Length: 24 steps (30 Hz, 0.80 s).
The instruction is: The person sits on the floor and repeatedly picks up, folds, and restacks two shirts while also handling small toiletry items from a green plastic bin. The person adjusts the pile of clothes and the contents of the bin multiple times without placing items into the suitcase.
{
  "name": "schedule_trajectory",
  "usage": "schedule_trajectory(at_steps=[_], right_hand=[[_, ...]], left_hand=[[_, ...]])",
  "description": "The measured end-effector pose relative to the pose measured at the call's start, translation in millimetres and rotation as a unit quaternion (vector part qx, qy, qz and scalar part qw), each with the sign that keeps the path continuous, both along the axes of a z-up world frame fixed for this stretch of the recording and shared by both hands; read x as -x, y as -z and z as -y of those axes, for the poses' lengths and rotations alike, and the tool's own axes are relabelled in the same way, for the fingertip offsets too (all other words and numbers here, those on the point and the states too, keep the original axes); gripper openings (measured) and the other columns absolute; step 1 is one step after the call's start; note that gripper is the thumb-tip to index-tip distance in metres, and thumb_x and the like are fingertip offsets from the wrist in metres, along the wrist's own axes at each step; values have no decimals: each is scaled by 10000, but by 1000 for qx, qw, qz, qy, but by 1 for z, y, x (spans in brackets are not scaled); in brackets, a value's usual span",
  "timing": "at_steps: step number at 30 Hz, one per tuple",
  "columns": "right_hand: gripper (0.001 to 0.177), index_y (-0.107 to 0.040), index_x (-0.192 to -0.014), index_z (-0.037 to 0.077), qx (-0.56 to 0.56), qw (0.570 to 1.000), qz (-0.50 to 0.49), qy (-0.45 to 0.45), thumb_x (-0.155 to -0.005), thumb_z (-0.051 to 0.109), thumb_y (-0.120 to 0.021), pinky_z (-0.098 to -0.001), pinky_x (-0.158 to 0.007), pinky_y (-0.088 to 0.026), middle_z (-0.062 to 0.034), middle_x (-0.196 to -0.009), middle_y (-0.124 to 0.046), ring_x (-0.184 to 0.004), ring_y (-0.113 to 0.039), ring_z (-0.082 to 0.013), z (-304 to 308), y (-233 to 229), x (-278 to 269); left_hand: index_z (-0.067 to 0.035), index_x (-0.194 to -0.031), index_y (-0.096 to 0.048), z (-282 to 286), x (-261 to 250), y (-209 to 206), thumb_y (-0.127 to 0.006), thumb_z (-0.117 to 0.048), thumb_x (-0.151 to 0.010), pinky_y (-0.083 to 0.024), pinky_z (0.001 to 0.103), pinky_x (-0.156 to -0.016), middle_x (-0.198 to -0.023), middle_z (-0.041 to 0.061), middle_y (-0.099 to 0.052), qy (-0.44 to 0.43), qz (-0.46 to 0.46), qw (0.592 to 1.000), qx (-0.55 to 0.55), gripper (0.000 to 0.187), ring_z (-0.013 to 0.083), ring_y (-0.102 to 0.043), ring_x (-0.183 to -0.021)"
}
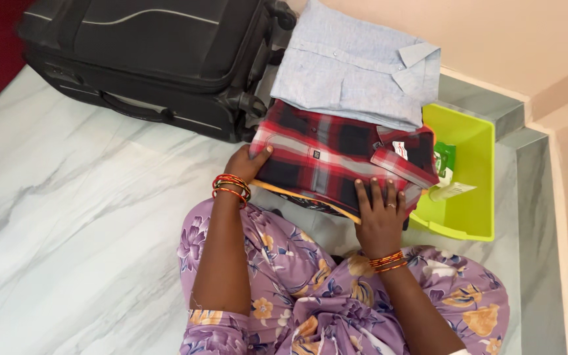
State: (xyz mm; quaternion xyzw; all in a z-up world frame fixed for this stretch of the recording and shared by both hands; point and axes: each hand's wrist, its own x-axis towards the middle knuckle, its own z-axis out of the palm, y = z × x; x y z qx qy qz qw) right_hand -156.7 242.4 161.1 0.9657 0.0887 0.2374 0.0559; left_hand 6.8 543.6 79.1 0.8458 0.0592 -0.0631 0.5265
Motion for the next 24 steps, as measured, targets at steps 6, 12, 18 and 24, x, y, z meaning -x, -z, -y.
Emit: schedule_trajectory(at_steps=[6,12,18,24], right_hand=[[746,-525,-1483,219,-40,992,-122,-14,-764,105,-689,-543,-1129,-385,-87,-1471,-600,-1351,-530,-357,19,-17,-9],[731,-510,-1498,216,-3,996,-85,-28,-795,74,-653,-583,-1165,-330,-89,-1502,-548,-1392,-475,-392,16,4,5],[725,-483,-1513,190,-21,998,-26,-46,-817,73,-648,-609,-1212,-280,-111,-1543,-497,-1460,-406,-410,20,29,8],[801,-479,-1517,168,-28,997,-67,-3,-748,181,-704,-637,-1198,-272,-119,-1539,-481,-1465,-373,-423,8,21,13]], left_hand=[[9,-1017,-661,3,-2,-5,-584,-559,-975,-515,489,-835,-963,281,-704,-38,103,993,-35,575,447,-670,-930],[-47,-1111,-639,-2,-2,2,-509,-440,-1016,-494,531,-834,-1030,249,-704,-20,70,995,-67,426,472,-643,-985],[-48,-1149,-655,-4,-6,9,-476,-497,-1030,-506,502,-883,-1045,253,-713,1,-17,998,-57,497,451,-665,-1006],[-37,-1190,-658,0,1,-4,-614,-597,-918,-526,425,-898,-1050,223,-733,-31,31,999,19,624,375,-704,-1001]])
